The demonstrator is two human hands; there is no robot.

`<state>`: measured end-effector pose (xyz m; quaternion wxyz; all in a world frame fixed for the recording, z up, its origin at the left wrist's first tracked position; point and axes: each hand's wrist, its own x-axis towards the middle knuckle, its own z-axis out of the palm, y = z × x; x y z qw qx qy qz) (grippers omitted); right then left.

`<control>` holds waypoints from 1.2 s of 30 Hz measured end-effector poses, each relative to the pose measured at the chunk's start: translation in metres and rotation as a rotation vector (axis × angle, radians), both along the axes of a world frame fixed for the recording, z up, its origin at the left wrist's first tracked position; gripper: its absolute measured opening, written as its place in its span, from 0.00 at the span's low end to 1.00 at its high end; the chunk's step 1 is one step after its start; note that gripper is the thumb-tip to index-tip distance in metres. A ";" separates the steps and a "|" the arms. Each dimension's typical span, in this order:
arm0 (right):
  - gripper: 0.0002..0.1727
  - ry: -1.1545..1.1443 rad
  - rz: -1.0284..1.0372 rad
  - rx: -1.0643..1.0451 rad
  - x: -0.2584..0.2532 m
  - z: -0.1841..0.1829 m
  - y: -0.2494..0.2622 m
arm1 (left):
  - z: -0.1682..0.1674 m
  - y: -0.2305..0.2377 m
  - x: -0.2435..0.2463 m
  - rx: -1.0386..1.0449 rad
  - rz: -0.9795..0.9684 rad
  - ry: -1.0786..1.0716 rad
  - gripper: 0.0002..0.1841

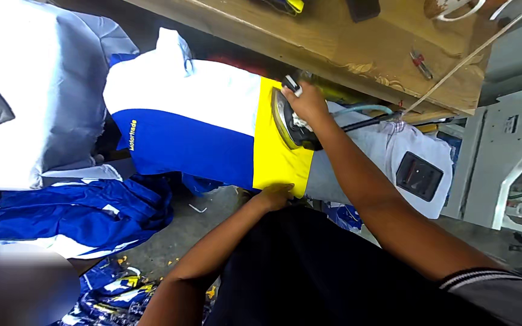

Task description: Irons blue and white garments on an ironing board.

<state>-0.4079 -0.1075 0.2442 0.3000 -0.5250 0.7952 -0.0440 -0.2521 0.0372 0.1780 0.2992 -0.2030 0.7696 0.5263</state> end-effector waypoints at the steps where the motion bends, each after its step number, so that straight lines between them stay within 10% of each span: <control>1: 0.35 -0.005 -0.008 -0.006 0.004 0.000 -0.010 | 0.000 0.000 0.000 -0.007 -0.006 -0.004 0.23; 8: 0.33 -0.017 0.111 0.037 -0.003 -0.001 0.028 | 0.013 -0.016 0.029 -0.058 0.278 0.035 0.23; 15: 0.34 0.003 0.062 0.033 0.018 0.002 0.009 | -0.015 -0.173 0.113 -0.788 0.822 0.171 0.24; 20: 0.36 -0.019 -0.011 -0.014 0.028 0.000 -0.032 | -0.048 -0.252 0.166 -0.954 0.865 -0.044 0.26; 28: 0.32 -0.011 0.104 0.071 0.023 0.000 0.007 | -0.044 -0.258 0.167 -0.904 0.875 -0.148 0.26; 36: 0.34 -0.051 0.055 -0.027 0.059 0.003 -0.083 | -0.033 -0.263 0.158 -0.876 0.880 -0.191 0.25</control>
